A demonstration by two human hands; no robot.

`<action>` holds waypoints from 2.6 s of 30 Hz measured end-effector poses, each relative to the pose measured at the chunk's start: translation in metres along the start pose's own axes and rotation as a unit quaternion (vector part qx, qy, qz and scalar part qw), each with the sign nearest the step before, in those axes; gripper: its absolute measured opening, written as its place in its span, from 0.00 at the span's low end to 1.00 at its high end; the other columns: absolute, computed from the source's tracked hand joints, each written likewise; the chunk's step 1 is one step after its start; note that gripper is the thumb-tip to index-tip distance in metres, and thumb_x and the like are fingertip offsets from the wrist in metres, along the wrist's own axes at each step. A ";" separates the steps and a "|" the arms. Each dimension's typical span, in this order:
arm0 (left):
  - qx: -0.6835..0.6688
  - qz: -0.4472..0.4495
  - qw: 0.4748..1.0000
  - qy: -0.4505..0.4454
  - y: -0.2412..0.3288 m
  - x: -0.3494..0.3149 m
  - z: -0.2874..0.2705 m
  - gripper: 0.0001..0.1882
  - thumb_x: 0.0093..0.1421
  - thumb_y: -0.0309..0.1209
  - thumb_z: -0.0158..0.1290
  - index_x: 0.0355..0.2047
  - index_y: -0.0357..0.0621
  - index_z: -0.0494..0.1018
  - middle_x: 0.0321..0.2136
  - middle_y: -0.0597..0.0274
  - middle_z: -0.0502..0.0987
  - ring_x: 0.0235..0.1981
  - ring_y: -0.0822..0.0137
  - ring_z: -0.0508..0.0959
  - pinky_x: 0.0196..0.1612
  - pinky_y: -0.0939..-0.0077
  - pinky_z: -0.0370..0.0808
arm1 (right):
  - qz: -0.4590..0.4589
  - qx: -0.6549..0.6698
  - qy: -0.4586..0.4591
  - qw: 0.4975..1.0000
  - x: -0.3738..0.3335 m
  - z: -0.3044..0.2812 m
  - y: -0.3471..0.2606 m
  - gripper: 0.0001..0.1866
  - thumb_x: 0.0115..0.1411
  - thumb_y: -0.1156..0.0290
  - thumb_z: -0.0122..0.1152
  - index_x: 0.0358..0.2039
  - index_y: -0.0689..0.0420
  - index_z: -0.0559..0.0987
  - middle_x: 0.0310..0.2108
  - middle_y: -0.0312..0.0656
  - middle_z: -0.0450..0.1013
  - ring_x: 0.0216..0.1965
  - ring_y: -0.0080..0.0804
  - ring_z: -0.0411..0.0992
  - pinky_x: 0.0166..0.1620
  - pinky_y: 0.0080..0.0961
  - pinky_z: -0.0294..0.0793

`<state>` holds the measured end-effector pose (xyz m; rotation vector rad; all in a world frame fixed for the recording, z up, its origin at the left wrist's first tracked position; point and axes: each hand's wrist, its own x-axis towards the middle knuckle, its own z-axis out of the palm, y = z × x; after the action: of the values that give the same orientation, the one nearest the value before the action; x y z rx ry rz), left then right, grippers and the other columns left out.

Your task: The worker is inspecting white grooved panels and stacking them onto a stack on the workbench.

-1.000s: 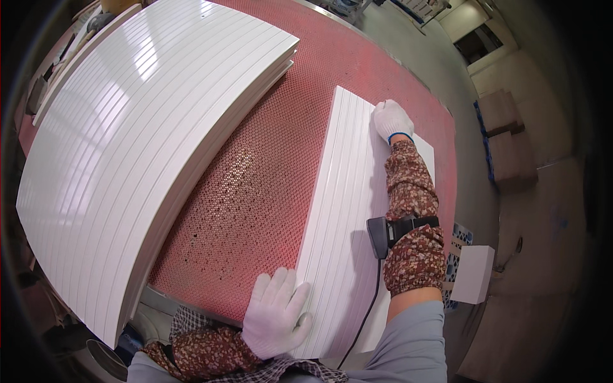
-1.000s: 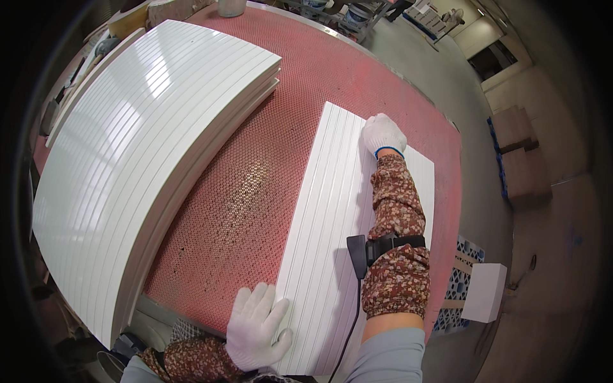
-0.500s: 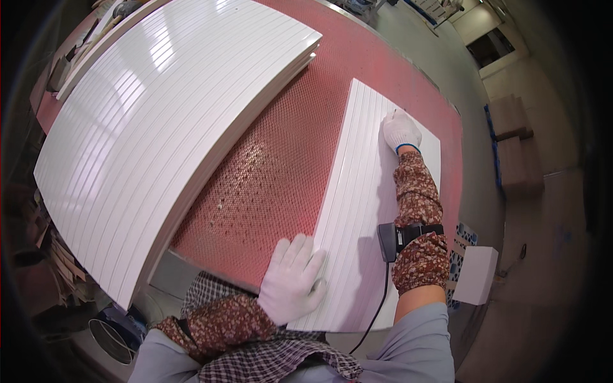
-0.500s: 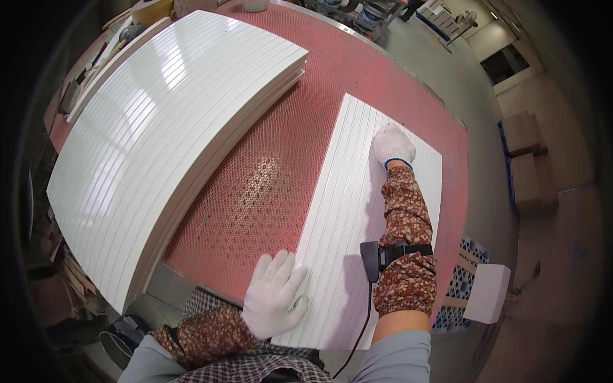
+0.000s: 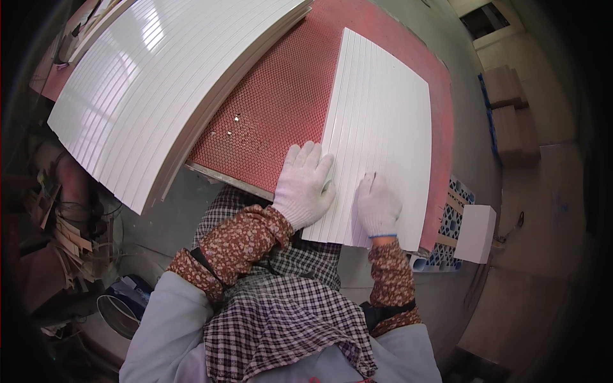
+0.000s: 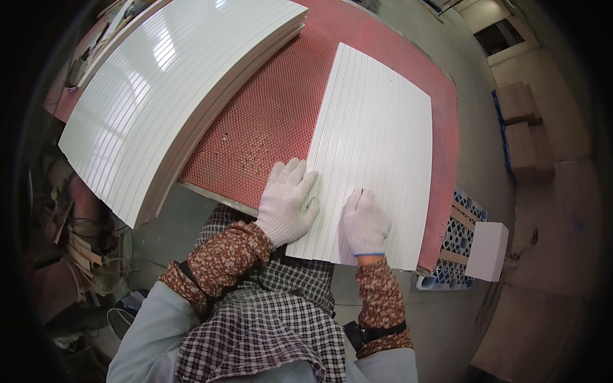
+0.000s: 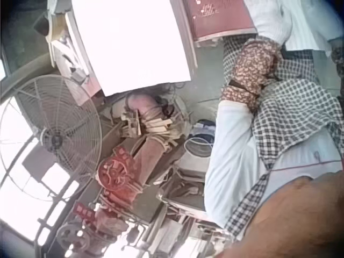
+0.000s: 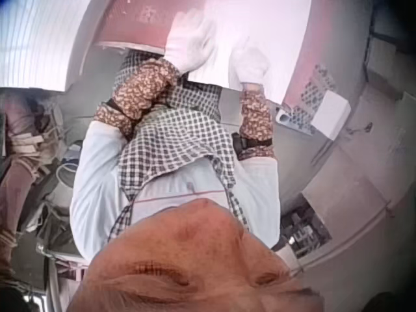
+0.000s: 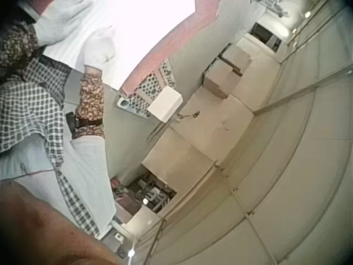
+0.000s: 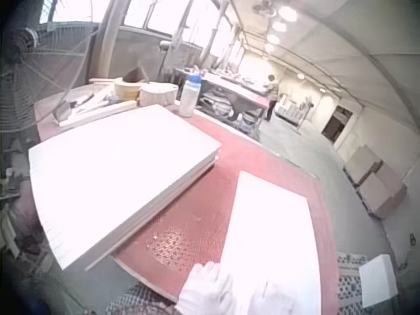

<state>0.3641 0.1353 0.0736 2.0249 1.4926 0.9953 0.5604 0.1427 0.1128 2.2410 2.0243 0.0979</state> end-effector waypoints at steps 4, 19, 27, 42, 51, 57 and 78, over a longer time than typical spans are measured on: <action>0.013 -0.021 0.999 -0.048 -0.014 -0.002 0.004 0.29 0.59 0.35 0.57 0.58 0.32 0.70 0.58 0.37 0.70 0.65 0.41 0.67 0.72 0.45 0.56 | -0.029 0.011 0.045 0.999 -0.075 0.025 0.005 0.17 0.72 0.56 0.48 0.36 0.56 0.76 0.19 0.50 0.76 0.20 0.52 0.77 0.27 0.49 0.74; 0.012 0.022 1.000 0.013 -0.035 0.003 0.012 0.20 0.56 0.31 0.56 0.47 0.33 0.73 0.39 0.53 0.71 0.44 0.55 0.71 0.53 0.58 0.69 | -0.004 0.090 0.038 0.995 -0.140 0.020 -0.015 0.15 0.71 0.62 0.55 0.28 0.57 0.71 0.16 0.49 0.73 0.17 0.50 0.74 0.22 0.46 0.71; 0.014 0.034 0.998 0.042 -0.036 0.010 0.003 0.19 0.55 0.30 0.57 0.46 0.33 0.72 0.39 0.52 0.71 0.44 0.55 0.71 0.52 0.58 0.69 | 0.008 0.088 -0.002 0.996 -0.122 0.005 -0.022 0.13 0.72 0.61 0.51 0.36 0.56 0.76 0.20 0.52 0.75 0.21 0.55 0.76 0.25 0.50 0.73; -0.008 0.082 0.993 0.088 0.016 0.001 -0.035 0.24 0.46 0.27 0.60 0.46 0.33 0.72 0.39 0.50 0.71 0.42 0.53 0.71 0.48 0.59 0.69 | -0.035 -0.006 0.056 0.998 0.125 -0.055 -0.035 0.23 0.73 0.54 0.42 0.46 0.60 0.78 0.33 0.58 0.81 0.36 0.54 0.82 0.43 0.48 0.80; -0.032 0.021 0.997 0.062 0.085 -0.028 0.001 0.25 0.39 0.27 0.62 0.41 0.33 0.73 0.35 0.51 0.69 0.39 0.53 0.71 0.42 0.60 0.68 | -0.038 0.000 0.028 0.999 0.275 -0.057 -0.012 0.24 0.72 0.56 0.40 0.51 0.60 0.79 0.46 0.57 0.81 0.48 0.55 0.81 0.53 0.48 0.78; -0.028 -0.021 0.999 0.011 0.102 -0.030 0.013 0.26 0.37 0.31 0.61 0.39 0.32 0.75 0.34 0.48 0.72 0.36 0.53 0.72 0.38 0.60 0.68 | -0.049 0.036 0.018 0.998 0.349 -0.061 -0.021 0.25 0.72 0.58 0.40 0.55 0.61 0.79 0.57 0.55 0.76 0.58 0.52 0.75 0.59 0.45 0.74; 0.014 0.069 0.984 0.163 0.099 0.021 0.112 0.22 0.46 0.38 0.57 0.37 0.31 0.73 0.45 0.38 0.74 0.51 0.44 0.71 0.60 0.51 0.64 | -0.159 0.042 0.073 0.984 0.381 0.000 0.127 0.26 0.73 0.60 0.40 0.52 0.72 0.75 0.52 0.68 0.74 0.52 0.67 0.73 0.55 0.53 0.71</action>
<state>0.5150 0.1313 0.0761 2.0825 1.5470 1.4270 0.7248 0.5093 0.1174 1.9742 2.4793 0.1545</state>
